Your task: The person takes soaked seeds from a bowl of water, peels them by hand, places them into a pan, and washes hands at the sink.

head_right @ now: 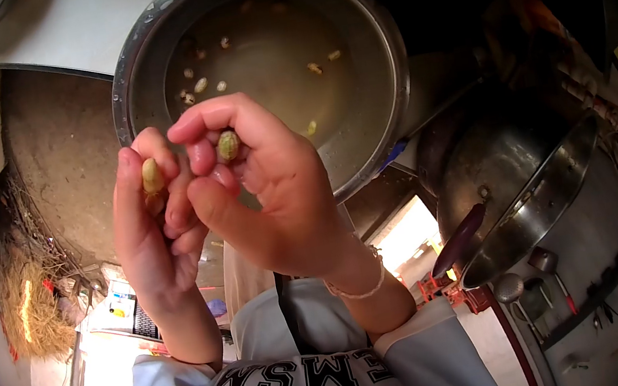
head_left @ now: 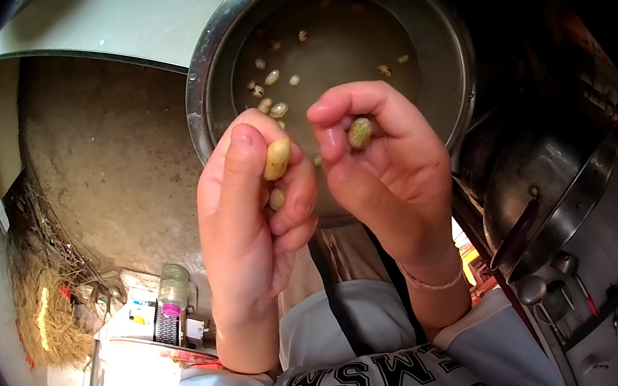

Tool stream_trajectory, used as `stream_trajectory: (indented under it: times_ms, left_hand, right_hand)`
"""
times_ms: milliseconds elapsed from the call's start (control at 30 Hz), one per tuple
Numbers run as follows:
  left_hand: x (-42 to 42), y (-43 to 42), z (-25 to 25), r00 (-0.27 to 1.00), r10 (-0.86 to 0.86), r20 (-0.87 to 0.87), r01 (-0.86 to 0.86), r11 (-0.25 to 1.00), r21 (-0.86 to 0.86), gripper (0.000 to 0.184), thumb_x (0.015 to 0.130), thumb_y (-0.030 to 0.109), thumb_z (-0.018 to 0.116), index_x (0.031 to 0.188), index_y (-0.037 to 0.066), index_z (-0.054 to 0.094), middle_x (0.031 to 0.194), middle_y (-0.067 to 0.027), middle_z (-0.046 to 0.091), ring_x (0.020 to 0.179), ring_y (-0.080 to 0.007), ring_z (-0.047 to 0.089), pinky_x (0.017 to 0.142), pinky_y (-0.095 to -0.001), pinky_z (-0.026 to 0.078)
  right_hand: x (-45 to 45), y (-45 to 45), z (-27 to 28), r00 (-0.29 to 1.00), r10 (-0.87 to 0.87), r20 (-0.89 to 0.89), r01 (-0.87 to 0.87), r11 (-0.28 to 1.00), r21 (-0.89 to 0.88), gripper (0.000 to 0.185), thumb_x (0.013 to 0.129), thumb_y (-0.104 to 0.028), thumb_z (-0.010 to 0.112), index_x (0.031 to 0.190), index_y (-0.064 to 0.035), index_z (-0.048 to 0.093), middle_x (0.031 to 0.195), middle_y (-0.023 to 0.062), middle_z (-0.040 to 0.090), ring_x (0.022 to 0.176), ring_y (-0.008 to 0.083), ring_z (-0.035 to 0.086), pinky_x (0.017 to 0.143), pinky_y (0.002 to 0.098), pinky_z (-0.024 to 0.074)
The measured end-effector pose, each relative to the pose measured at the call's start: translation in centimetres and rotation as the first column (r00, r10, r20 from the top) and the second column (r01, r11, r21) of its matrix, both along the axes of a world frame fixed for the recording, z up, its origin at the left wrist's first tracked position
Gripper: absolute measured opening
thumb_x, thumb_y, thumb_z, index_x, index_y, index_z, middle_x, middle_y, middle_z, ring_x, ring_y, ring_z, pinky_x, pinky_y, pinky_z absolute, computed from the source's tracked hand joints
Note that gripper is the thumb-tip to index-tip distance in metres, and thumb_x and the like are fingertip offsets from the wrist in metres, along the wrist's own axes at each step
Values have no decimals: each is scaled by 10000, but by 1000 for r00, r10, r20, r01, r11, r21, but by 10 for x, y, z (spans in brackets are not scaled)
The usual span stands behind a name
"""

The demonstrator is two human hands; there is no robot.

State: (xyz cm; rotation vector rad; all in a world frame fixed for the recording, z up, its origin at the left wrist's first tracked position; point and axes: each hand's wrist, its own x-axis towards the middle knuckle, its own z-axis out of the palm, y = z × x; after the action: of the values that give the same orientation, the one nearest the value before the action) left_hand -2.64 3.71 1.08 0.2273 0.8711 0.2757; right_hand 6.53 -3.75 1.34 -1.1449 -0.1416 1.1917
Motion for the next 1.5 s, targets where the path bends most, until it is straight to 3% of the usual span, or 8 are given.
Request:
stream_trajectory:
  times_ms: [467, 600, 900, 1000, 1100, 1300, 1400, 1500]
  left_hand:
    - [-1, -13, 11, 1000, 12, -15, -11, 993, 114, 242, 838, 255, 486, 732, 84, 353, 554, 6, 411, 410, -8, 295, 321, -140, 202]
    - [1, -4, 13, 999, 37, 21, -38, 999, 28, 240, 849, 265, 462, 737, 84, 353, 556, 10, 403, 410, -8, 294, 318, -139, 205]
    - [0, -8, 11, 1000, 15, -4, -14, 992, 129, 227, 869, 269, 415, 760, 75, 371, 515, 8, 372, 372, -9, 246, 304, -140, 179]
    - [-4, -1, 12, 1000, 11, 22, -10, 999, -30, 237, 877, 281, 389, 776, 66, 377, 496, 9, 361, 371, -10, 246, 301, -143, 174]
    - [-2, -3, 14, 997, -10, 76, 17, 995, -95, 244, 881, 287, 375, 787, 62, 381, 501, 5, 370, 379, -13, 258, 301, -144, 171]
    - [0, -12, 12, 997, -74, -13, 75, 992, 99, 246, 877, 284, 388, 789, 54, 387, 507, -1, 376, 379, -15, 258, 303, -146, 162]
    - [-2, -9, 11, 996, -93, -18, 94, 994, 55, 253, 877, 295, 386, 788, 58, 388, 508, -1, 373, 380, -16, 260, 306, -145, 162]
    - [-3, -8, 9, 995, -93, 18, 93, 996, -1, 256, 878, 303, 380, 789, 63, 388, 502, -3, 368, 381, -18, 261, 310, -143, 161]
  right_hand:
    - [-3, 10, -14, 833, 45, 551, -17, 998, -55, 88, 739, -86, 584, 717, -5, 559, 611, 5, 481, 477, 28, 429, 415, 158, 315]
    - [-7, 13, -7, 941, -12, 339, 17, 1000, -9, 195, 806, -172, 535, 716, 0, 533, 630, 14, 465, 562, 47, 389, 481, 174, 290]
    - [-4, 14, -10, 886, 81, 456, -46, 995, -87, 264, 805, -248, 541, 760, 12, 547, 658, 30, 492, 569, 54, 414, 506, 166, 307]
    - [-6, 16, -16, 910, 36, 413, -31, 999, -19, 274, 795, -257, 555, 750, 14, 545, 656, 30, 491, 566, 54, 403, 507, 168, 298]
    - [-4, 12, -17, 908, 10, 418, -47, 996, 79, 273, 805, -248, 542, 721, 12, 541, 623, 20, 484, 555, 52, 395, 493, 170, 292]
    - [0, 5, -11, 854, 73, 516, -49, 997, -61, 122, 768, -111, 570, 736, 4, 544, 638, 36, 519, 474, 41, 452, 420, 159, 338]
    - [-2, 8, -8, 969, 59, 242, -44, 997, -64, 108, 755, -89, 577, 727, 5, 531, 601, 27, 500, 443, 39, 437, 401, 162, 325]
    - [-3, 7, -12, 938, 15, 347, -16, 1000, 1, 144, 758, -115, 588, 707, 0, 517, 577, 21, 496, 445, 32, 437, 395, 160, 325]
